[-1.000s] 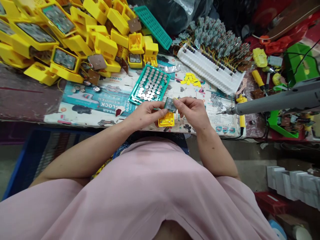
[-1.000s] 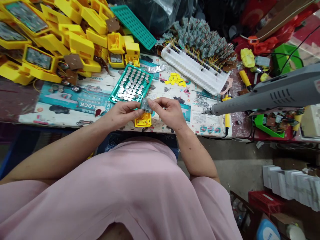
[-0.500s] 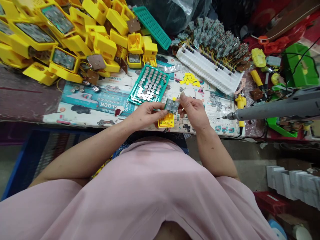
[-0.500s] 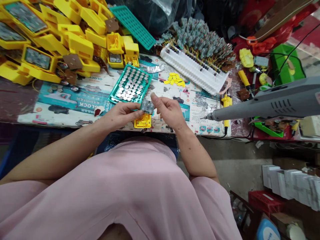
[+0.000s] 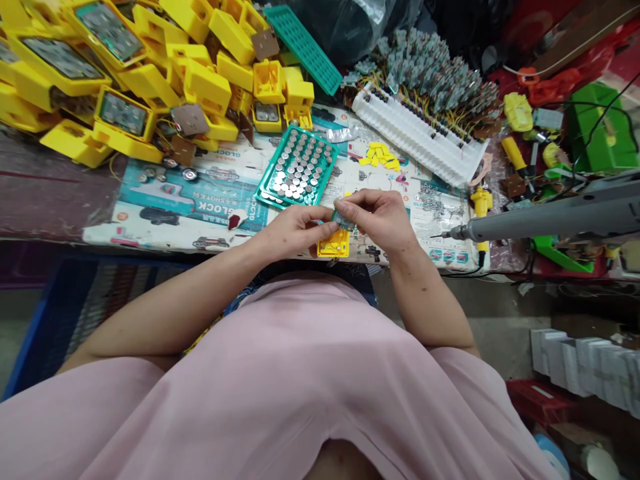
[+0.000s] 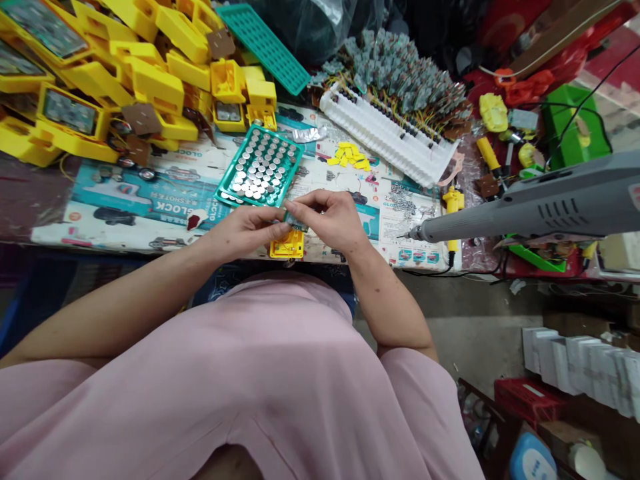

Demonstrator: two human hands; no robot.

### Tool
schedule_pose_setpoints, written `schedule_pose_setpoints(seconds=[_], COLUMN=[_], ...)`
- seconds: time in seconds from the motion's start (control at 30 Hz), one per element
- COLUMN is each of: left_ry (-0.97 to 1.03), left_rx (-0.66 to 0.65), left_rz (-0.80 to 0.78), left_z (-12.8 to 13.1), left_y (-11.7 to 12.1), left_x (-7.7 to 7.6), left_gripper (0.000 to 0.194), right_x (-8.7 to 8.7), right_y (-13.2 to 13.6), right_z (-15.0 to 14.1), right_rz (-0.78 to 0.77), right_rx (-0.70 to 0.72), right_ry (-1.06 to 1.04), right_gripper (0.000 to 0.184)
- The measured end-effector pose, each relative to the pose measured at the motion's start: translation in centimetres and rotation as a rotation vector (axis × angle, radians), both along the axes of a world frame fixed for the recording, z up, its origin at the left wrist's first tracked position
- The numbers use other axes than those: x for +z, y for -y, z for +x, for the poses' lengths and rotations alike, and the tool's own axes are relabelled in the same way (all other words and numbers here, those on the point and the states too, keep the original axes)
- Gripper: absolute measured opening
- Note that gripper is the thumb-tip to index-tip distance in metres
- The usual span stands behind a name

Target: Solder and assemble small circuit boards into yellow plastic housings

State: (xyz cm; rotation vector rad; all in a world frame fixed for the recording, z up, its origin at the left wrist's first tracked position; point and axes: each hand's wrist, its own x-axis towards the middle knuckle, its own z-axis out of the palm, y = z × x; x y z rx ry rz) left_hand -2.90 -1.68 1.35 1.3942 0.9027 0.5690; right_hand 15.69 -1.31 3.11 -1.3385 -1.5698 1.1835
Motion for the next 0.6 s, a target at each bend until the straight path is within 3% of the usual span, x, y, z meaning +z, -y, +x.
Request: schedule_pose_setpoints(seconds=[0.3,0.6], left_ry=[0.092,0.213], left_rx=[0.032,0.104], left_rz=[-0.122,-0.264], left_z=[-0.1,-0.3], left_y=[0.3,0.5], left_x=[-0.3,-0.4], left_gripper=[0.051,0.046], right_x=[-0.3,-0.9], right_y=[0.4,0.9], right_z=[0.2,0.5], right_rz=[-0.046,-0.119], right_rx=[-0.049,-0.067], right_ry=[-0.010,-0.056], right_gripper=[0.056,0.062])
